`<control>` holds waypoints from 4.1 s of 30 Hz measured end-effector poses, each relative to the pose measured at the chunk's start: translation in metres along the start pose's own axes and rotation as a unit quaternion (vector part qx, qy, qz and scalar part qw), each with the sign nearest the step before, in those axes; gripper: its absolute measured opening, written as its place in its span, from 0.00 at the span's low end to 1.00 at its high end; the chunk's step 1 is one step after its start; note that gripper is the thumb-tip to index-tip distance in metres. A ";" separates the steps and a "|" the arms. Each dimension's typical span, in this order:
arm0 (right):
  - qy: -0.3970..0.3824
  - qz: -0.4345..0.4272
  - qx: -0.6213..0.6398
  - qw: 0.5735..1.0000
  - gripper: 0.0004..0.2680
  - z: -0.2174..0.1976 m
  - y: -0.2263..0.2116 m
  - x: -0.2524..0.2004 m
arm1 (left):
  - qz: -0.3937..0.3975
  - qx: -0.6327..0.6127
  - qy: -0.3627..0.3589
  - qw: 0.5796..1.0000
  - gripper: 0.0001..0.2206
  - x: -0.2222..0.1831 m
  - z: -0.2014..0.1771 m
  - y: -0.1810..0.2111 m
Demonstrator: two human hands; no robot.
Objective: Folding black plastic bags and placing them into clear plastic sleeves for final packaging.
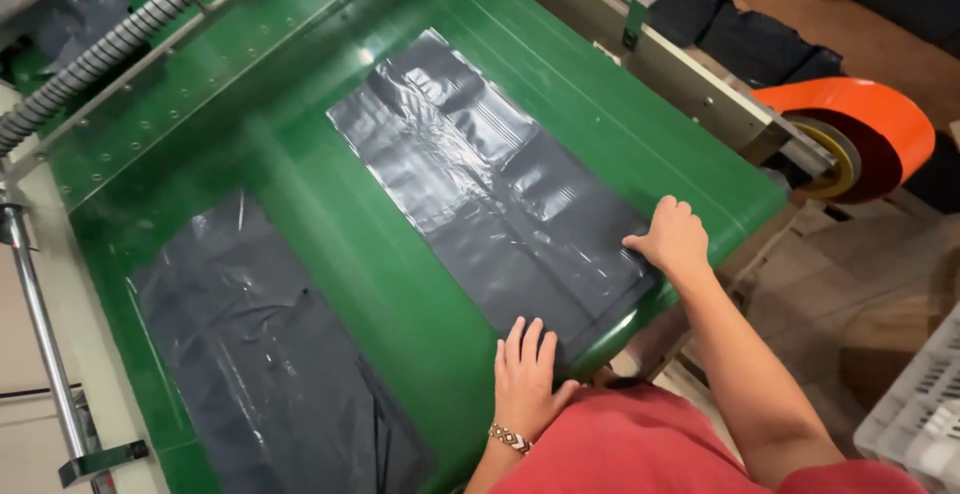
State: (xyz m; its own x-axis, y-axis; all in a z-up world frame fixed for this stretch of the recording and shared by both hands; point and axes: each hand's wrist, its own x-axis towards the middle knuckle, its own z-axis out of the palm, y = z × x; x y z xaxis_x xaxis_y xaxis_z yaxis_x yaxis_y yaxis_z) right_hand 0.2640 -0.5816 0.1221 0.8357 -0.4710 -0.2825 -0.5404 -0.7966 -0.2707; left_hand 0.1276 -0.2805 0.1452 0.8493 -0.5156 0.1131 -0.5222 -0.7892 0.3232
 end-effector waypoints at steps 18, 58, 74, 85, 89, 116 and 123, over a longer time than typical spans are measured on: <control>-0.119 -0.248 0.198 0.941 0.32 -0.062 -0.027 -0.005 | -0.081 0.174 0.147 0.970 0.38 0.007 0.021 0.021; -0.211 -0.178 0.448 0.850 0.04 0.058 -0.182 0.192 | -0.468 -0.281 0.188 0.817 0.09 0.124 0.021 -0.255; -0.151 -0.285 -0.169 0.931 0.23 0.045 -0.263 0.212 | -0.005 0.049 0.190 0.981 0.22 0.152 0.008 -0.111; 0.063 -0.511 0.129 0.847 0.10 -0.048 -0.170 0.040 | -0.288 -0.725 0.160 0.605 0.34 0.129 0.030 -0.176; 0.112 -0.615 0.137 0.768 0.10 -0.036 -0.113 -0.001 | -0.283 -0.921 0.164 0.210 0.36 0.094 0.016 -0.204; 0.095 -0.591 0.145 0.788 0.26 0.076 -0.164 -0.051 | -0.163 0.115 0.045 0.979 0.30 0.126 0.004 -0.063; 0.156 -0.519 -0.091 0.836 0.32 0.049 -0.121 -0.015 | -0.260 0.058 -0.073 0.961 0.42 0.088 -0.050 -0.068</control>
State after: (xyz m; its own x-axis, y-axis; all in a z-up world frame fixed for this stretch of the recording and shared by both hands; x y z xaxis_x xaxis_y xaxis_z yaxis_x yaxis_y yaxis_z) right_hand 0.3117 -0.4597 0.1145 0.8451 0.4560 0.2791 0.4912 -0.8683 -0.0687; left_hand 0.2416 -0.2557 0.1806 0.9822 -0.0756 -0.1720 -0.0419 -0.9806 0.1917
